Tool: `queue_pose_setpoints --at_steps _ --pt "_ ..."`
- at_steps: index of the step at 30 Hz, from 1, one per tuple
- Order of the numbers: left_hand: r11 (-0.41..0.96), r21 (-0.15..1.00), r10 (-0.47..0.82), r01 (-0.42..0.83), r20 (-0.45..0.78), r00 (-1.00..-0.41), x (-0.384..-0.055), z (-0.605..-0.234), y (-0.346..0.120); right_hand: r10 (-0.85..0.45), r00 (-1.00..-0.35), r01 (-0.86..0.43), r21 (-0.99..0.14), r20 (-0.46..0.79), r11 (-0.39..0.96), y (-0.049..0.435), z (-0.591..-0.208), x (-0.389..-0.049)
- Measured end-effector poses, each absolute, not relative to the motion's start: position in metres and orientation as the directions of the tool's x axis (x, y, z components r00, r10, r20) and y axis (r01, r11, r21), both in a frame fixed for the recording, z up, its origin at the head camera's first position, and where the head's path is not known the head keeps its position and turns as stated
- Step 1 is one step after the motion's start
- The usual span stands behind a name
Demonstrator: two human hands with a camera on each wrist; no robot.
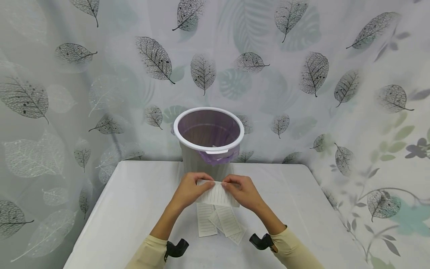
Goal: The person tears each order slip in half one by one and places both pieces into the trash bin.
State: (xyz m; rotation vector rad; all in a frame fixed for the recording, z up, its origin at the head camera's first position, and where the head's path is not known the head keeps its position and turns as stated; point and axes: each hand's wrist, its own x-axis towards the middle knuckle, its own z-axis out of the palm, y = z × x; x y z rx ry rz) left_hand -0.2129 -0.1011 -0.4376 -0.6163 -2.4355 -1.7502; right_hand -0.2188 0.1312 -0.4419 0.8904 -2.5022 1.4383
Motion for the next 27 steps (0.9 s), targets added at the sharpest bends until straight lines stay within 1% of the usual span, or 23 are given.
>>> queue_pose_setpoints --at_steps 9,27 --pt "0.303 0.861 0.304 0.409 0.319 -0.898 -0.2117 -0.4346 -0.0984 -0.433 -0.821 -0.539 -0.755 0.372 0.373 0.1307 -0.4382 -0.2165" --pt "0.340 0.816 0.338 0.467 0.358 -0.870 -0.2085 -0.4301 -0.0971 -0.450 -0.793 -0.582 -0.729 0.412 0.359 0.1295 -0.4367 -0.2158"
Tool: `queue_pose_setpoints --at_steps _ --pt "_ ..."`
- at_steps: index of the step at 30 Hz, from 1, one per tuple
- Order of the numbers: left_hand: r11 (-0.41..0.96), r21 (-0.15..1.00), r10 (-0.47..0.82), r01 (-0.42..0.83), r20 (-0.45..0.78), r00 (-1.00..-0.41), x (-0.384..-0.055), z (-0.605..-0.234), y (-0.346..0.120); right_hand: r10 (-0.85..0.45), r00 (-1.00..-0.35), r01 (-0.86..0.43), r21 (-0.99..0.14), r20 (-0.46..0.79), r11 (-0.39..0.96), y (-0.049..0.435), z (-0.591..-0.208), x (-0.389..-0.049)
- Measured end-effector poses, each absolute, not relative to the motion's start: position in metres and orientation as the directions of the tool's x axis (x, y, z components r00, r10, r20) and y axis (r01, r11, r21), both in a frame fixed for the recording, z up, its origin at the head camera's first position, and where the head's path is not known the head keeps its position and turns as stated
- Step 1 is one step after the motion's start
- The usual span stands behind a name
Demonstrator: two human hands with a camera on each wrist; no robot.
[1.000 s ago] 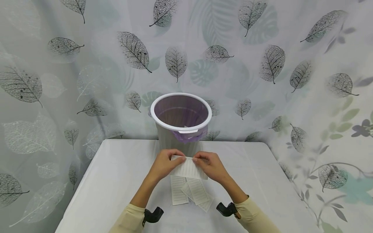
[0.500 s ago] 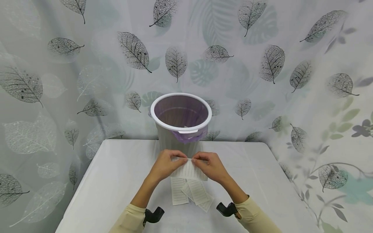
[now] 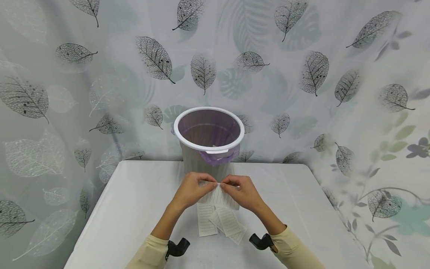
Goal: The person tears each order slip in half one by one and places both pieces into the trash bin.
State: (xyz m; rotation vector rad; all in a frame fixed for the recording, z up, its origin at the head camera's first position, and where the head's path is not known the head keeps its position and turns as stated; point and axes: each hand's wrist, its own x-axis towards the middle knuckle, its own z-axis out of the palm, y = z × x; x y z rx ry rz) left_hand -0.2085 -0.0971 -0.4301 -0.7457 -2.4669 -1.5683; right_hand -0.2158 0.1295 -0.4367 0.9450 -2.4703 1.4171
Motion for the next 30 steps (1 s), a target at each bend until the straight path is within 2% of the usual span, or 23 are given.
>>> queue_pose_setpoints --at_steps 16,30 --pt "0.373 0.781 0.341 0.501 0.387 -0.857 -0.2042 -0.4279 -0.0931 -0.462 -0.777 -0.604 -0.715 0.428 0.352 0.1269 -0.4373 -0.2141" --pt "0.285 0.721 0.309 0.632 0.554 -0.773 -0.2042 -0.4371 -0.0911 -0.418 -0.817 -0.535 -0.794 0.398 0.290 0.1245 -0.4383 -0.2119"
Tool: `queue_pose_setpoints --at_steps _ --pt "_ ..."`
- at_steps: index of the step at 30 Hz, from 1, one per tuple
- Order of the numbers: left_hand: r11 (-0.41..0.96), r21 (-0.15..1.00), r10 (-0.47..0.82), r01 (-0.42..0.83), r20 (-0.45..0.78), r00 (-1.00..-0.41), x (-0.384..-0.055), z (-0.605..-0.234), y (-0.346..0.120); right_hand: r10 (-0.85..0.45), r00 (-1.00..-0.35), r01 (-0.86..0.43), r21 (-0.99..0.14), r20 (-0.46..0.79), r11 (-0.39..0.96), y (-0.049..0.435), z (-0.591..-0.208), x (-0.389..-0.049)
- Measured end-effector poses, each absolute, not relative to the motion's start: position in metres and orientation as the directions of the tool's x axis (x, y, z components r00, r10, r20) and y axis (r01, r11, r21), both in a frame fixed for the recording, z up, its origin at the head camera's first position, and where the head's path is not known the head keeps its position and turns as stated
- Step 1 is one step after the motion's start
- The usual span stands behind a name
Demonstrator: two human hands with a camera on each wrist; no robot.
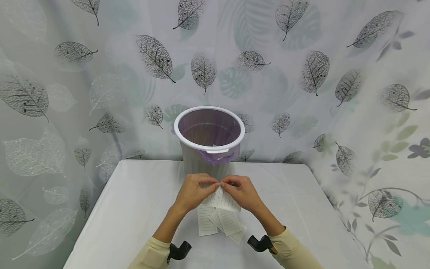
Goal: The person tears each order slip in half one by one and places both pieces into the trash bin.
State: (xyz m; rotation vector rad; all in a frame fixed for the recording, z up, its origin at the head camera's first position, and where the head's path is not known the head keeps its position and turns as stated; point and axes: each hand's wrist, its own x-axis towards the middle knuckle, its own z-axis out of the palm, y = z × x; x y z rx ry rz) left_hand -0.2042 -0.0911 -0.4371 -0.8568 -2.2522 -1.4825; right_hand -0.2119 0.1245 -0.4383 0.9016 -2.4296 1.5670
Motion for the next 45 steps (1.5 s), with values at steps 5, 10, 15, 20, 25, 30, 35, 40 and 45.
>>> queue_pose_setpoints --at_steps 5,10,15,20,25,30,35,40,45 --pt "0.259 0.718 0.306 0.647 0.574 -0.760 -0.203 -0.438 -0.091 -0.404 -0.834 -0.502 -0.822 0.376 0.270 0.124 -0.438 -0.210" --pt "0.256 0.709 0.298 0.657 0.589 -0.751 -0.203 -0.440 -0.091 -0.402 -0.845 -0.465 -0.856 0.353 0.226 0.124 -0.438 -0.209" --pt "0.243 0.712 0.291 0.659 0.594 -0.750 -0.202 -0.442 -0.091 -0.407 -0.855 -0.419 -0.890 0.321 0.180 0.123 -0.440 -0.209" --pt "0.272 0.712 0.293 0.647 0.579 -0.761 -0.201 -0.441 -0.093 -0.401 -0.859 -0.422 -0.883 0.318 0.205 0.124 -0.442 -0.209" --pt "0.356 0.707 0.278 0.611 0.544 -0.792 -0.202 -0.442 -0.097 -0.357 -0.864 -0.458 -0.849 0.356 0.262 0.126 -0.441 -0.208" --pt "0.382 0.721 0.272 0.578 0.510 -0.816 -0.203 -0.443 -0.101 -0.342 -0.861 -0.476 -0.834 0.378 0.277 0.128 -0.442 -0.209" --pt "0.379 0.737 0.275 0.559 0.487 -0.829 -0.203 -0.441 -0.103 -0.339 -0.863 -0.472 -0.835 0.373 0.283 0.128 -0.442 -0.210" --pt "0.375 0.745 0.271 0.551 0.481 -0.834 -0.203 -0.441 -0.106 -0.329 -0.863 -0.481 -0.824 0.384 0.299 0.126 -0.442 -0.211" --pt "0.372 0.747 0.261 0.551 0.486 -0.834 -0.203 -0.440 -0.107 -0.323 -0.869 -0.471 -0.827 0.376 0.307 0.124 -0.439 -0.210"
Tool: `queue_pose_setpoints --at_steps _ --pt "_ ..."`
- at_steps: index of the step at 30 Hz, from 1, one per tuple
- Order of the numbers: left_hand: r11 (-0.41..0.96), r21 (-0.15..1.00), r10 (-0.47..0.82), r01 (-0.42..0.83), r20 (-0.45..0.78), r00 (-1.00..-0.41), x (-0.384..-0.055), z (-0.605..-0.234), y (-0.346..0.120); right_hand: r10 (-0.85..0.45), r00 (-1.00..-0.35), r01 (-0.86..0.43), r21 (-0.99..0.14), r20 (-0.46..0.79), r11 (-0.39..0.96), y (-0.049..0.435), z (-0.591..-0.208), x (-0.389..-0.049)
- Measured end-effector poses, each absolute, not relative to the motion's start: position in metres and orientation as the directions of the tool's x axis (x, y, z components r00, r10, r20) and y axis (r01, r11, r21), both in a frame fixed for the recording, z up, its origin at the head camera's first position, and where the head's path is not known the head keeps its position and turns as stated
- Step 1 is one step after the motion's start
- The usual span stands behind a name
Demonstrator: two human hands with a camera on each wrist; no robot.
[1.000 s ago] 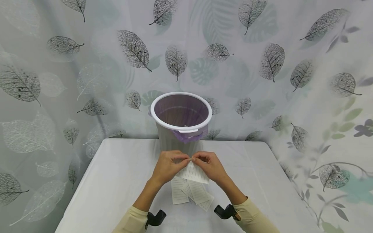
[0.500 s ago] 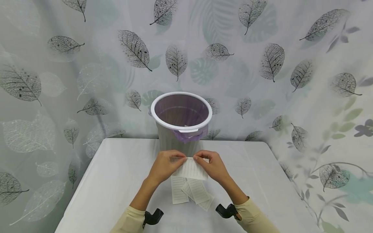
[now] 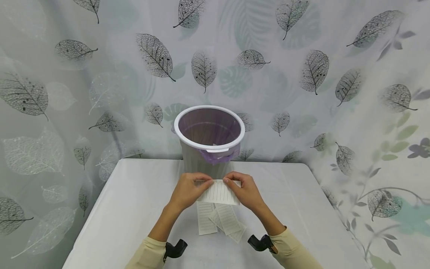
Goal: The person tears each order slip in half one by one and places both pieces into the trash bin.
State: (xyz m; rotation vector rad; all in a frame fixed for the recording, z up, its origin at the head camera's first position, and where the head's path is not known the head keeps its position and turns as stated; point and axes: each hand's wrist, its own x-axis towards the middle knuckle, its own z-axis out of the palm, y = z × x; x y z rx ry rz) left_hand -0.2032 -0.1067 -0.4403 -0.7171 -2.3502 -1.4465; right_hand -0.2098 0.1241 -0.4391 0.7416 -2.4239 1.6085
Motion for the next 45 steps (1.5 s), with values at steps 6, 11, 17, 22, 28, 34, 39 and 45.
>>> queue_pose_setpoints --at_steps 6,11,17,22,28,34,39,45 --pt "0.337 0.764 0.239 0.550 0.495 -0.835 -0.2024 -0.4398 -0.1071 -0.317 -0.872 -0.462 -0.840 0.372 0.283 0.1248 -0.4390 -0.2097" --pt "0.312 0.771 0.227 0.554 0.506 -0.832 -0.2021 -0.4404 -0.1067 -0.303 -0.886 -0.432 -0.862 0.351 0.264 0.1236 -0.4383 -0.2097" --pt "0.296 0.766 0.218 0.570 0.527 -0.822 -0.2027 -0.4410 -0.1061 -0.297 -0.903 -0.386 -0.891 0.312 0.238 0.1235 -0.4386 -0.2104" --pt "0.282 0.774 0.211 0.566 0.526 -0.824 -0.2029 -0.4407 -0.1064 -0.292 -0.909 -0.363 -0.908 0.297 0.208 0.1224 -0.4382 -0.2104" --pt "0.264 0.783 0.203 0.563 0.525 -0.826 -0.2022 -0.4393 -0.1070 -0.278 -0.920 -0.334 -0.924 0.277 0.185 0.1199 -0.4367 -0.2089" --pt "0.259 0.794 0.196 0.549 0.514 -0.835 -0.2021 -0.4405 -0.1067 -0.272 -0.925 -0.319 -0.929 0.264 0.185 0.1201 -0.4372 -0.2098" --pt "0.256 0.812 0.198 0.524 0.486 -0.851 -0.2018 -0.4409 -0.1063 -0.259 -0.929 -0.318 -0.927 0.262 0.201 0.1201 -0.4364 -0.2099" --pt "0.233 0.865 0.213 0.445 0.401 -0.891 -0.2028 -0.4388 -0.1077 -0.266 -0.866 -0.496 -0.799 0.424 0.340 0.1158 -0.4313 -0.2075"
